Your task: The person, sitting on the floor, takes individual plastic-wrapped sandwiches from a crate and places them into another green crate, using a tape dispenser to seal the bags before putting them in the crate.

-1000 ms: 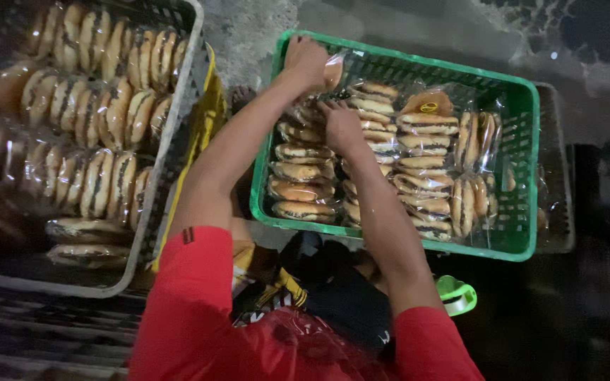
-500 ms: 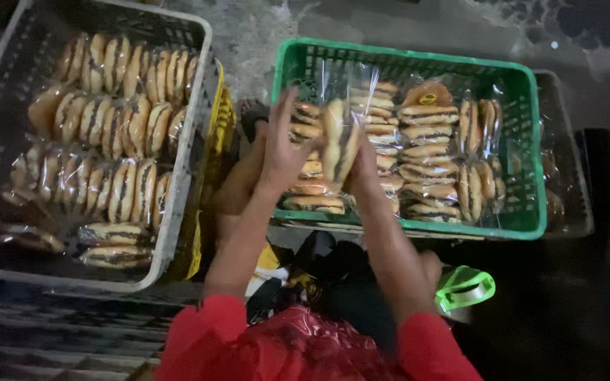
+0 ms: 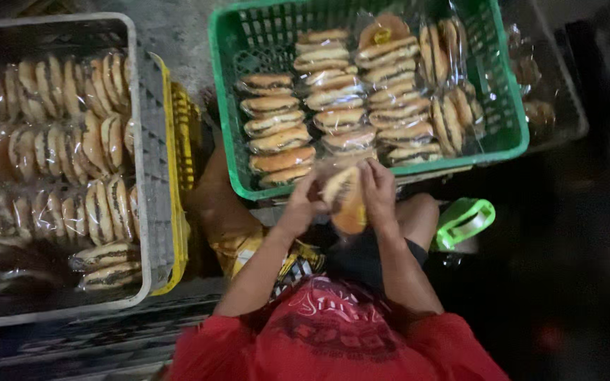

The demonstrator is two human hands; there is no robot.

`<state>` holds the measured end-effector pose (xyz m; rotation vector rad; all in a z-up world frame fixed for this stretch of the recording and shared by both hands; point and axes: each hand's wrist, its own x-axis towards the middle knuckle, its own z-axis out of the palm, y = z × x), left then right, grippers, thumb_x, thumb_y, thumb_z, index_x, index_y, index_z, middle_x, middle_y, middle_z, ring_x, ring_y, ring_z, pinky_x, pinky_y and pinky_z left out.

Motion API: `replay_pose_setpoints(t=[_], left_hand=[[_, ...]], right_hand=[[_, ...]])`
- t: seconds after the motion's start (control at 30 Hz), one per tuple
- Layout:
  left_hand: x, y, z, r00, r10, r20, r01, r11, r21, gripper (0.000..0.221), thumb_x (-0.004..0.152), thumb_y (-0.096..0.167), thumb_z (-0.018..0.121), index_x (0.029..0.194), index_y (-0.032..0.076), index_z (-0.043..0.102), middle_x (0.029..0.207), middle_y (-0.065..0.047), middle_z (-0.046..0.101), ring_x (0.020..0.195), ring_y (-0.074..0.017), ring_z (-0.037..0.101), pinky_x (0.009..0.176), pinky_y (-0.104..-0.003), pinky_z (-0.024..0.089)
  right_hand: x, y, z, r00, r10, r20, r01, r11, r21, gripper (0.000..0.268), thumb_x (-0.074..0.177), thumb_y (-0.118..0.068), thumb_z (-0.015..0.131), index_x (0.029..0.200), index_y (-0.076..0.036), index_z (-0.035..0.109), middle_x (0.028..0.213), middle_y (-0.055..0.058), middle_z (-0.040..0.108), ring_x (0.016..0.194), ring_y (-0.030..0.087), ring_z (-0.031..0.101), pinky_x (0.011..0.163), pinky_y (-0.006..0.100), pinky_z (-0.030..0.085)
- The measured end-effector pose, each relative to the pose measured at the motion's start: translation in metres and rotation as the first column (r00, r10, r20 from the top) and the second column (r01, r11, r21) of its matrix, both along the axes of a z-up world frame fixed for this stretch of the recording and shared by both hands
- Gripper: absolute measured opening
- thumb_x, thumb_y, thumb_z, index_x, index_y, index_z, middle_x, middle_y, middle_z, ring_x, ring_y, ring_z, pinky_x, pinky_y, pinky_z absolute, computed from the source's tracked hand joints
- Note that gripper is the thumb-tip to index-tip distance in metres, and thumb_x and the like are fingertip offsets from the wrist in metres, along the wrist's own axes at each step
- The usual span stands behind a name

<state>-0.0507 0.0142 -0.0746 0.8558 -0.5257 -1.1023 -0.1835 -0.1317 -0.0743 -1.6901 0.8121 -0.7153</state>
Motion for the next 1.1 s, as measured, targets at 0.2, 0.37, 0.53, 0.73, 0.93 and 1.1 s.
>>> replay_pose_setpoints(t=[0.2,0.37,0.53,0.73,0.93,1.1], left_hand=[[-0.021,0.004,0.024,0.995,0.095,0.030,-0.095,0.995,0.010,0.045,0.089,0.009,0.077,0.131,-0.001,0.067,0.132,-0.012,0.069,0.123,-0.0226,0.064,0.111,-0.033,0.049],[-0.016,0.002,0.024,0.960,0.051,0.274,-0.046,0.999,-0.023,0.045,0.086,0.010,0.080,0.127,0.001,0.064,0.130,-0.008,0.064,0.121,-0.0203,0.060,0.107,-0.033,0.048],[-0.026,0.001,0.012,0.964,0.117,0.237,-0.106,0.993,-0.060,0.054,0.093,0.014,0.070,0.142,0.011,0.046,0.124,-0.004,0.065,0.120,-0.0167,0.062,0.106,-0.031,0.051],[-0.023,-0.016,-0.018,0.989,0.068,0.134,-0.094,0.975,0.201,0.025,0.100,0.017,0.068,0.119,0.000,0.069,0.106,-0.006,0.069,0.096,-0.0197,0.062,0.086,-0.031,0.051],[-0.044,-0.015,0.020,0.694,0.168,0.700,-0.204,0.978,-0.033,0.015,0.104,0.010,0.068,0.116,0.001,0.070,0.115,-0.011,0.066,0.109,-0.0189,0.064,0.094,-0.032,0.051],[-0.055,-0.025,0.042,0.852,-0.017,0.523,-0.239,0.877,0.417,0.032,0.096,0.012,0.071,0.126,0.003,0.068,0.087,-0.007,0.073,0.075,-0.0164,0.062,0.064,-0.030,0.047]], right_hand=[[-0.024,0.028,-0.031,0.986,-0.074,0.150,-0.022,0.831,0.556,0.024,0.108,-0.019,0.054,0.106,0.000,0.068,0.091,0.002,0.066,0.079,0.011,0.057,0.069,0.027,0.049],[-0.031,0.034,-0.010,0.958,0.046,0.282,-0.147,0.925,0.350,0.018,0.102,-0.010,0.055,0.113,0.000,0.066,0.100,0.003,0.066,0.088,0.011,0.060,0.081,0.025,0.051],[-0.035,0.040,0.038,0.940,0.191,0.284,-0.194,0.981,-0.016,0.020,0.093,-0.003,0.068,0.111,0.005,0.070,0.106,0.006,0.058,0.102,0.015,0.056,0.092,0.027,0.046],[-0.044,0.034,0.013,0.925,0.062,0.375,-0.210,0.906,0.367,0.010,0.093,-0.002,0.070,0.096,0.007,0.072,0.098,0.006,0.060,0.088,0.014,0.055,0.077,0.027,0.043],[-0.059,0.029,0.001,0.964,-0.062,0.261,0.030,0.992,0.123,0.009,0.095,-0.001,0.071,0.099,0.004,0.065,0.099,0.005,0.062,0.092,0.013,0.059,0.084,0.026,0.048],[-0.055,0.041,0.006,0.897,-0.165,0.411,0.042,0.956,0.290,0.018,0.092,0.002,0.071,0.097,-0.003,0.054,0.104,0.004,0.064,0.091,0.013,0.062,0.080,0.028,0.054]])
